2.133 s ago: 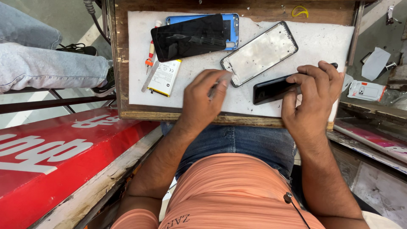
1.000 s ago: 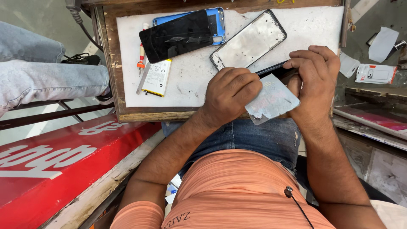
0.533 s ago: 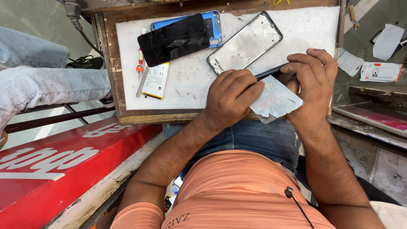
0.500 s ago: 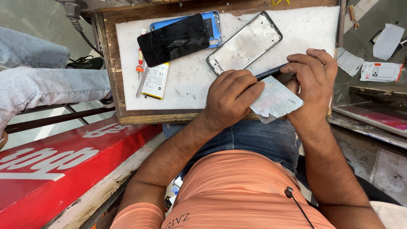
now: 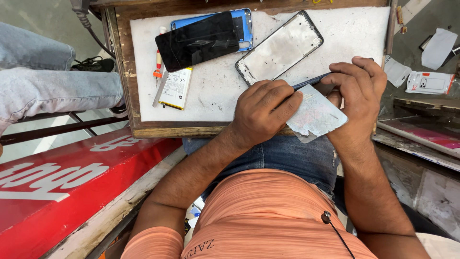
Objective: The person handles a disassembled smartphone screen, peels a protective film from its back, and places it on the workbench. Then the person picks up a different smartphone, wipes its edges and back with a small cloth, and sets it down. The workbench holds a battery, screwdriver, and other phone parts.
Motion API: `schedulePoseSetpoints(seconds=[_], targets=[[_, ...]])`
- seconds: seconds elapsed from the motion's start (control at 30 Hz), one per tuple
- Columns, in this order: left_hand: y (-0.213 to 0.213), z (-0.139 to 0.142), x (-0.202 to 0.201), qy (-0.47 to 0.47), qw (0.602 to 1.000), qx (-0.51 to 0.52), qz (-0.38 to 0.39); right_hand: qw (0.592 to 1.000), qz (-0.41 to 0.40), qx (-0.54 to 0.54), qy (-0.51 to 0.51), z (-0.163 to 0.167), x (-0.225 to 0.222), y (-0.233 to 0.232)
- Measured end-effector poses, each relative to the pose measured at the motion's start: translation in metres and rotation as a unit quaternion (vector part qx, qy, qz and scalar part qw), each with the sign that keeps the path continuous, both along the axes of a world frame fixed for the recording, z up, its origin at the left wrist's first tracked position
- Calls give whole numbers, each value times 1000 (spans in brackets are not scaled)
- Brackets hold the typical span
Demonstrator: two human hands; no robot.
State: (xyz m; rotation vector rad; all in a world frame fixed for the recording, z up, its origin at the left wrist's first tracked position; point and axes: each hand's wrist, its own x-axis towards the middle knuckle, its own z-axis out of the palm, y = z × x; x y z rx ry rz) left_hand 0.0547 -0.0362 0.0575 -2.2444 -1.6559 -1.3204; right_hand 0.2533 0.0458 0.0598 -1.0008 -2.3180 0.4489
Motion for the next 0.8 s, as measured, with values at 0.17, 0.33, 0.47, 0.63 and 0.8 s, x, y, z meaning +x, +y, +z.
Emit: schedulePoseSetpoints(seconds=[0.17, 0.33, 0.47, 0.63, 0.8], targets=[[-1, -1, 1, -10, 1000, 0, 0, 1000, -4, -7, 4, -1, 2, -1], [-1, -2, 2, -15, 1000, 0, -1, 1000, -6, -1, 2, -3, 2, 0], [-1, -3, 2, -16, 1000, -1, -2, 1000, -4, -2, 4, -3, 3, 0], [-2, -1, 2, -4, 1000, 2, -4, 1000, -7, -4, 10, -2, 4, -1], [-2, -2, 2, -3, 1000, 10, -6, 1000, -6, 2, 10, -2, 4, -1]])
